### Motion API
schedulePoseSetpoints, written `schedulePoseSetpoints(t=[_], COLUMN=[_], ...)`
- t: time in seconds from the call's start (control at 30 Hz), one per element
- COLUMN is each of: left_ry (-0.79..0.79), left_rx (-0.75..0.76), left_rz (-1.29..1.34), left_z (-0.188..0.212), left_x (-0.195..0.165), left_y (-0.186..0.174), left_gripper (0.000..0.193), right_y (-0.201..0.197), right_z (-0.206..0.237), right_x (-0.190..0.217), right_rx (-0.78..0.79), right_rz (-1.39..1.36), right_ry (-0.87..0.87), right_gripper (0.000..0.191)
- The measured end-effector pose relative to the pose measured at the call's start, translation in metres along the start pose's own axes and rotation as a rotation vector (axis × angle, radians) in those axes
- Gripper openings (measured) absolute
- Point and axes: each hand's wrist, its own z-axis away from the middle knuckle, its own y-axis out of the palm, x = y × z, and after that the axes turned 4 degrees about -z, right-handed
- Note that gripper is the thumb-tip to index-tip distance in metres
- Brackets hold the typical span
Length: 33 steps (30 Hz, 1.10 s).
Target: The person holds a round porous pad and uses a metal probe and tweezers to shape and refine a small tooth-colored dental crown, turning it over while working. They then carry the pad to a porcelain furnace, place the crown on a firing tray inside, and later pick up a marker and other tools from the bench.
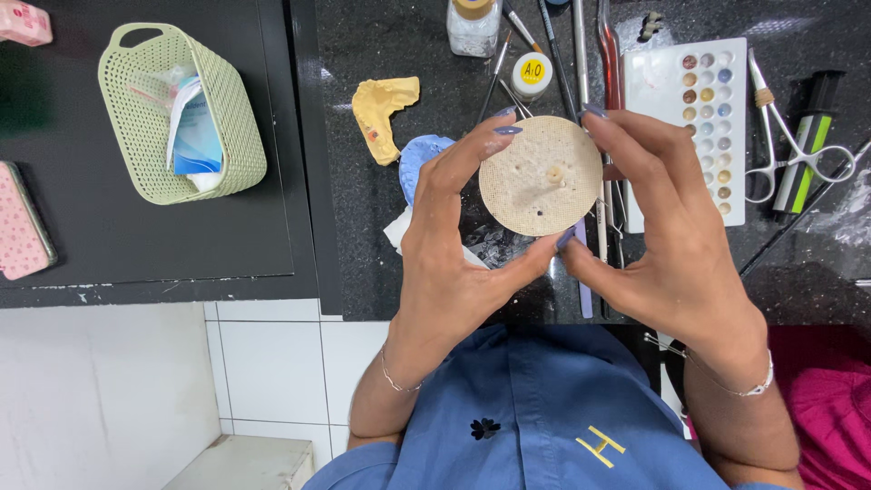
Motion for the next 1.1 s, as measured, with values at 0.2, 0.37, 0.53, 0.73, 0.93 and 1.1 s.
schedulePoseSetpoints(t=[0.2,0.37,0.53,0.73,0.93,1.1], left_ry=[-0.011,-0.010,0.012,0.026,0.004,0.010], left_rx=[0.006,0.019,0.053,0.060,0.058,0.048], left_rz=[-0.041,-0.053,-0.053,-0.091,-0.043,0.002], left_z=[0.002,0.001,0.003,0.003,0.002,-0.005], left_x=[0.014,0.021,0.020,0.016,0.012,0.006], left_y=[0.009,0.012,0.008,0.005,0.004,-0.006], left_gripper=[0.076,0.076,0.075,0.076,0.078,0.078], right_y=[0.000,0.000,-0.001,-0.002,-0.003,-0.005], right_z=[0.002,0.002,0.001,0.003,0.004,0.007], right_x=[-0.007,-0.013,-0.014,-0.013,-0.017,-0.014], right_rx=[-0.012,-0.025,-0.056,-0.027,-0.072,-0.090], right_rz=[-0.009,0.056,0.030,0.217,0.058,-0.303], right_ry=[0.007,-0.030,-0.067,-0.148,-0.084,0.018], right_gripper=[0.070,0.064,0.059,0.055,0.061,0.060])
